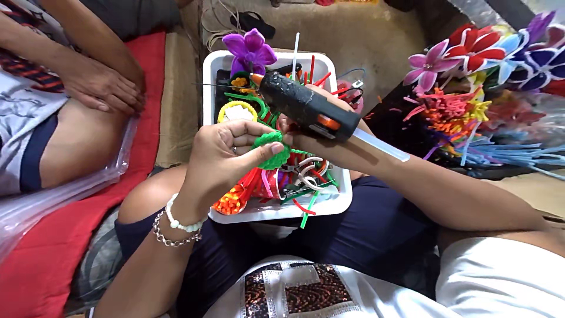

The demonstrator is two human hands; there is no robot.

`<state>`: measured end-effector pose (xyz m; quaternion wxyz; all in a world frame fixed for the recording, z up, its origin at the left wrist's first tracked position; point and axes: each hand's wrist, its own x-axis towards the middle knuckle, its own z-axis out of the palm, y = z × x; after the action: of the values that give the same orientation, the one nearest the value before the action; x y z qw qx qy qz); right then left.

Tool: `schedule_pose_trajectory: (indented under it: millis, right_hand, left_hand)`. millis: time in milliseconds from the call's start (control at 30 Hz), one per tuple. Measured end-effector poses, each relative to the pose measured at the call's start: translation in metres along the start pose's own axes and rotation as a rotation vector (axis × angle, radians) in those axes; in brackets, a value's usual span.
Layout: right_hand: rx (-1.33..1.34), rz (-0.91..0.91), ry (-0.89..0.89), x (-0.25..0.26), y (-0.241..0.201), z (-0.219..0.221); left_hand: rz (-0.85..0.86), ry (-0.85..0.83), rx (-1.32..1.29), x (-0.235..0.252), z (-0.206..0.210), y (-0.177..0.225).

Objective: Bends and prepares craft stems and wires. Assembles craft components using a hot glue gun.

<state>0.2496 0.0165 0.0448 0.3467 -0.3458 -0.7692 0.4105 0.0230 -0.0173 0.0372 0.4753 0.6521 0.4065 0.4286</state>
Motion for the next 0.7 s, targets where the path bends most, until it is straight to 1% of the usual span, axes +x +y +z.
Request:
schedule_pose_trajectory:
  millis: [200,300,467,700]
  right_hand:
    - [0.131,0.072,-0.014,0.0001,0.0065,-0.0025]
    - [0.152,0.123,0.001,0.0021,0.0022,-0.004]
    - [0.143,0.159,0.012,0.0003,0.0007,-0.0011]
    - [0.219,0.167,-0.006,0.0,-0.0012,0.0]
  left_hand:
    - [0.037,0.044,-0.033,0.0017,-0.0043,-0.0042]
    - [0.039,0.049,-0.047,0.0024,-0.0041,-0.0041]
    - [0.014,0.038,-0.023,0.0008,0.0013,-0.0016]
    - [0.0,0.052,-0.016,0.0007,0.0014,0.0]
